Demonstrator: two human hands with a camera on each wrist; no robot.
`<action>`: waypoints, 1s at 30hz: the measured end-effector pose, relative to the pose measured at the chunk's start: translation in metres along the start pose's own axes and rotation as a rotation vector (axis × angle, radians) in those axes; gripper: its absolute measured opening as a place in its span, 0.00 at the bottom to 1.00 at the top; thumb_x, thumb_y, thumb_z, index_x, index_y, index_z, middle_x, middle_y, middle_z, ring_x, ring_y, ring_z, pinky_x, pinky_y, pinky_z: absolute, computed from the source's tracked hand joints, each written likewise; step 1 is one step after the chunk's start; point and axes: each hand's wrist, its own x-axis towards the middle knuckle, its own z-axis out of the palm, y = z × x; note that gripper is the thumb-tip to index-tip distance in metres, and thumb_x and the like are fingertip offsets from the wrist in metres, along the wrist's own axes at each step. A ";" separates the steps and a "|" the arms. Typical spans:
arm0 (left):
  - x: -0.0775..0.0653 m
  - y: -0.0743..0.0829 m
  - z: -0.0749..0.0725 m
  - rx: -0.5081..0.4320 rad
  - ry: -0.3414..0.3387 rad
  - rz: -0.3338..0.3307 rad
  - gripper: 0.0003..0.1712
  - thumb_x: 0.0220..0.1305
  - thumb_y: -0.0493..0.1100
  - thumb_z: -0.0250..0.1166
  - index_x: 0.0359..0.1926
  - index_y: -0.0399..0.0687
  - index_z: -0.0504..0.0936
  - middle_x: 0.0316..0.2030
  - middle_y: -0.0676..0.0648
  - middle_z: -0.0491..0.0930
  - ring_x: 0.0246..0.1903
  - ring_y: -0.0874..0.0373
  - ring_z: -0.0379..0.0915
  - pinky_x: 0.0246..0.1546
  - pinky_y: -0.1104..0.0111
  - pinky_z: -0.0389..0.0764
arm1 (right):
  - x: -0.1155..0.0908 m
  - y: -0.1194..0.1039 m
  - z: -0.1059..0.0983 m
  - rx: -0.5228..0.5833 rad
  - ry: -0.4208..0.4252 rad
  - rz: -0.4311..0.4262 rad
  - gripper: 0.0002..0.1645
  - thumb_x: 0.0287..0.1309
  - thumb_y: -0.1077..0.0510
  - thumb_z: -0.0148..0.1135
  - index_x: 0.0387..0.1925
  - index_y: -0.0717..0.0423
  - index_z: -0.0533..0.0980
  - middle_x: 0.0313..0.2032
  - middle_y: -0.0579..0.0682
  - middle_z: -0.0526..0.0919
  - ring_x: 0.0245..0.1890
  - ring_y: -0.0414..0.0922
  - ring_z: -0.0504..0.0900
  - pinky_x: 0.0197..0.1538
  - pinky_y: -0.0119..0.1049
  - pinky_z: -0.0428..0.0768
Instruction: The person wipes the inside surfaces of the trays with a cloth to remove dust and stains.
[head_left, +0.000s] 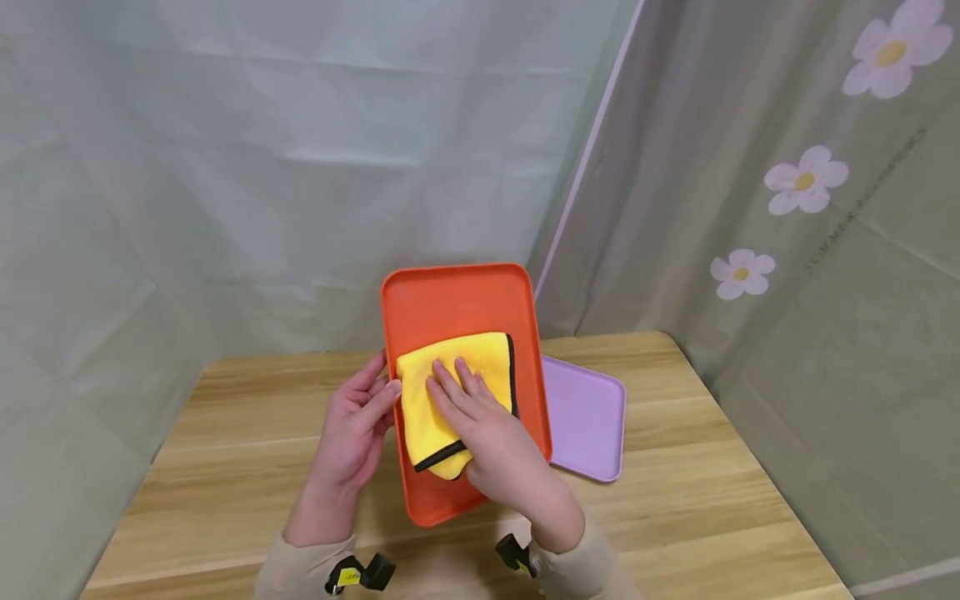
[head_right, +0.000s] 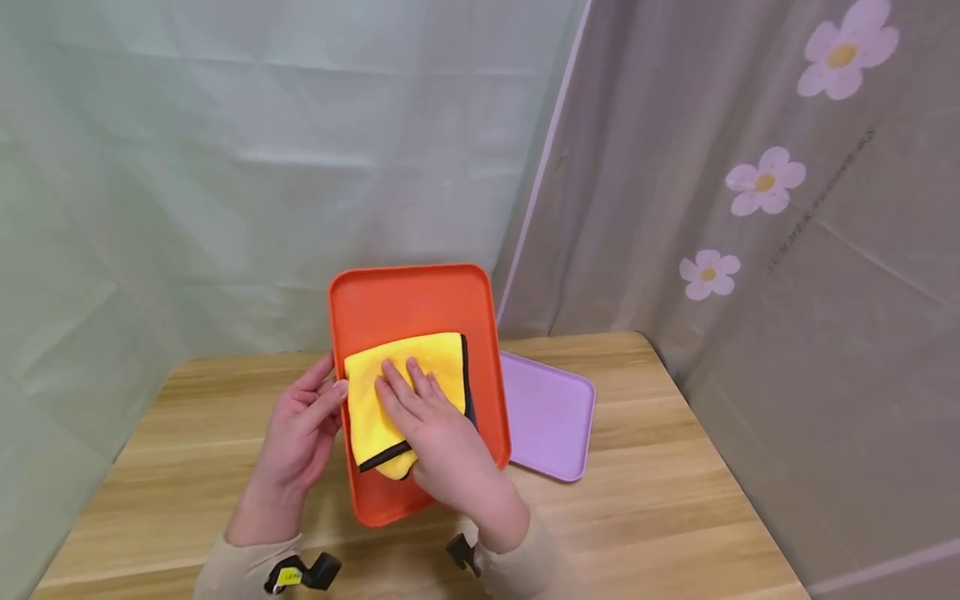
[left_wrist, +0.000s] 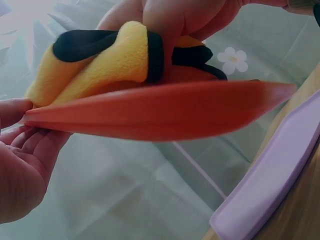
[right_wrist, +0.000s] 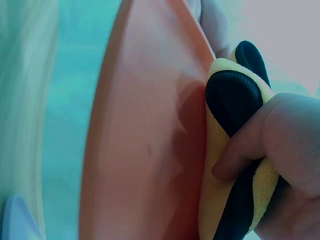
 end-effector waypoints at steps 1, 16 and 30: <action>0.000 0.000 0.000 -0.010 0.002 0.003 0.27 0.81 0.28 0.55 0.76 0.38 0.72 0.48 0.47 0.90 0.39 0.60 0.87 0.39 0.70 0.88 | 0.001 -0.002 0.001 -0.007 -0.009 -0.011 0.68 0.37 0.86 0.63 0.84 0.56 0.57 0.85 0.47 0.47 0.85 0.48 0.39 0.82 0.48 0.50; -0.001 0.000 -0.001 -0.029 -0.002 0.014 0.26 0.82 0.29 0.54 0.77 0.38 0.71 0.51 0.48 0.90 0.38 0.61 0.86 0.37 0.72 0.87 | 0.001 -0.009 0.003 -0.045 -0.066 -0.030 0.69 0.39 0.84 0.66 0.84 0.56 0.54 0.86 0.47 0.41 0.85 0.49 0.34 0.83 0.48 0.46; -0.001 0.000 -0.001 -0.001 -0.009 0.001 0.28 0.82 0.30 0.55 0.78 0.36 0.69 0.49 0.48 0.90 0.35 0.63 0.83 0.34 0.73 0.85 | -0.001 -0.007 0.001 -0.011 -0.082 -0.023 0.70 0.39 0.84 0.67 0.85 0.55 0.53 0.86 0.45 0.37 0.85 0.48 0.32 0.83 0.49 0.46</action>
